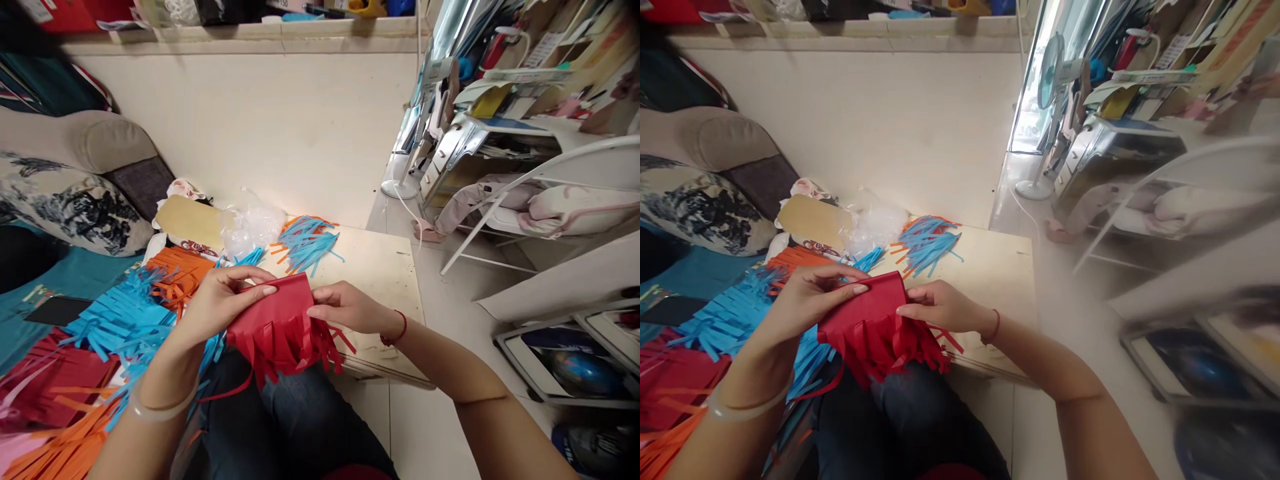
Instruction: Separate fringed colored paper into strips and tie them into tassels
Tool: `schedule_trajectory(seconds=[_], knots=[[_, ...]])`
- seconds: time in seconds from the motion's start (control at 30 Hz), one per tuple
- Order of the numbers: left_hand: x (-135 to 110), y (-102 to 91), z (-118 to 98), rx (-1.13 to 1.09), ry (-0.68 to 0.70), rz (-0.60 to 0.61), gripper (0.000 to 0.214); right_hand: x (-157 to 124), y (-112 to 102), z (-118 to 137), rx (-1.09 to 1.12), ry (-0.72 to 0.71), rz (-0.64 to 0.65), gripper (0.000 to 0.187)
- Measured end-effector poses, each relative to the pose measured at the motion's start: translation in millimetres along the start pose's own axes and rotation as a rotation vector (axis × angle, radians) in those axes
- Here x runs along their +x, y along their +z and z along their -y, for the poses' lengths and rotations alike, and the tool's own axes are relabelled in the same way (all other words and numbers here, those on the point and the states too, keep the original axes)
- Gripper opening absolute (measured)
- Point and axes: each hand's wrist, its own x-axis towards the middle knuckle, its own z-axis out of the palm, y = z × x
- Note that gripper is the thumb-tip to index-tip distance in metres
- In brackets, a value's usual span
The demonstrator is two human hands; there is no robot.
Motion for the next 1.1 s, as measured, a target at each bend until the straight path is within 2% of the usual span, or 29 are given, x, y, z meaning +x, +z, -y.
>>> schedule_trajectory(seconds=[0.07, 0.17, 0.27, 0.33, 0.43, 0.5, 0.6, 0.73, 0.83, 0.93, 1.0, 1.1], knots=[[-0.3, 1.8, 0.2, 0.048, 0.001, -0.008, 0.022, -2.2, 1.5, -1.0, -0.043, -0.056, -0.099, 0.037], [0.0, 5.8, 1.5, 0.070, -0.017, -0.017, 0.024, -2.9, 3.3, -0.7, -0.237, -0.238, -0.321, 0.053], [2.0, 11.8, 1.4, 0.072, -0.019, -0.017, 0.025, 4.0, 3.0, -3.6, -0.412, -0.347, -0.469, 0.049], [2.9, 14.5, 2.3, 0.041, -0.025, -0.011, 0.028, 12.8, 0.0, -10.1, -0.325, -0.277, -0.458, 0.043], [-0.3, 12.6, 12.1, -0.120, -0.094, 0.022, 0.039, 26.6, -9.0, -22.2, 0.011, -0.111, -0.367, 0.029], [-6.3, 8.4, 24.9, -0.255, -0.129, 0.078, 0.042, 32.6, -15.8, -27.2, 0.165, -0.078, -0.391, 0.025], [-16.8, 5.3, 43.9, -0.411, -0.130, 0.146, 0.039, 36.4, -21.7, -28.5, 0.257, -0.080, -0.427, 0.024], [-23.5, 13.3, 49.8, -0.489, -0.151, 0.038, 0.033, 35.6, -20.3, -26.7, 0.273, -0.057, -0.428, 0.024], [-23.7, 21.5, 43.6, -0.433, -0.186, -0.069, 0.027, 30.9, -19.5, -25.8, 0.199, -0.063, -0.475, 0.023], [-24.0, 28.3, 38.4, -0.428, -0.217, -0.136, 0.031, 24.6, -22.1, -23.9, 0.033, -0.089, -0.458, 0.023], [-23.8, 33.2, 36.9, -0.457, -0.230, -0.180, 0.032, 21.8, -22.7, -21.3, -0.177, -0.141, -0.484, 0.025], [-21.6, 41.5, 35.8, -0.494, -0.233, -0.272, 0.032, 21.5, -15.6, -14.9, -0.609, -0.334, -0.657, 0.028]])
